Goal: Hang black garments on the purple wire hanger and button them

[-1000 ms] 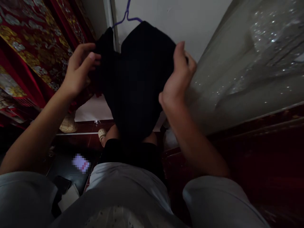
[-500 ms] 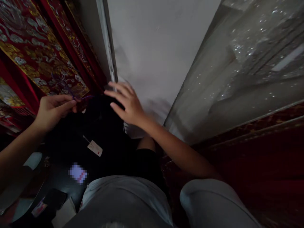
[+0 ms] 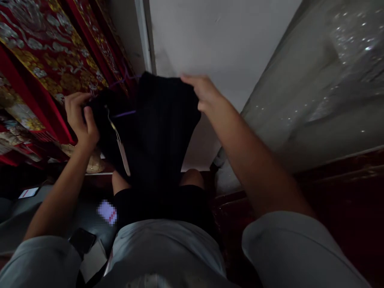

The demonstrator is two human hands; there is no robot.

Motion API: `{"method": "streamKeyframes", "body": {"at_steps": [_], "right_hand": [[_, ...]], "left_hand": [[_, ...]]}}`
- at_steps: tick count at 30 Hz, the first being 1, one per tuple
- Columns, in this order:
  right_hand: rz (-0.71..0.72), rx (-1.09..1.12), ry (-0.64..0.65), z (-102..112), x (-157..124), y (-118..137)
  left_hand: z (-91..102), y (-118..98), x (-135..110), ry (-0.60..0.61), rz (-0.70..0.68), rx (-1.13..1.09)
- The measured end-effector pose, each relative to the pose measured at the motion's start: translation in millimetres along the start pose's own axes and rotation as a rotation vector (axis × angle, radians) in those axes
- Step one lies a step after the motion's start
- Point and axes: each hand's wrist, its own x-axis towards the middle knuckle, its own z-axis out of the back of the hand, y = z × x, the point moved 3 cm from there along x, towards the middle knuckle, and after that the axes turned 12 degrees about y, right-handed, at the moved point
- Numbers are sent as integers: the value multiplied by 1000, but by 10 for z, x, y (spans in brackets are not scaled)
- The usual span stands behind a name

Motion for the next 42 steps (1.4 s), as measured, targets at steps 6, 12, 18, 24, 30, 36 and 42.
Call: {"method": "streamKeyframes", "body": {"at_steps": [6, 12, 18, 24, 30, 36, 42], "right_hand": [[-126, -109, -97, 336, 324, 34], [-68, -37, -101, 536, -59, -288], [-79, 4, -97, 556, -260, -382], [-70, -48, -143, 637, -143, -723], [416, -518, -682, 130, -682, -996], [45, -183, -203, -1081, -1099, -1723], [-411, 46, 12, -1224, -1572, -2309]], "left_hand": [[-626, 277, -767, -2, 421, -291], [-1289, 45, -940, 119, 455, -608], [-1410, -168, -923, -129, 525, -597], [-1452, -320, -770, -95, 569, -811], [-1472, -380, -911, -284, 888, -914], [-1624, -797, -1311, -408, 995, -1044], [-1574, -983, -1418, -347, 1045, -1174]]}}
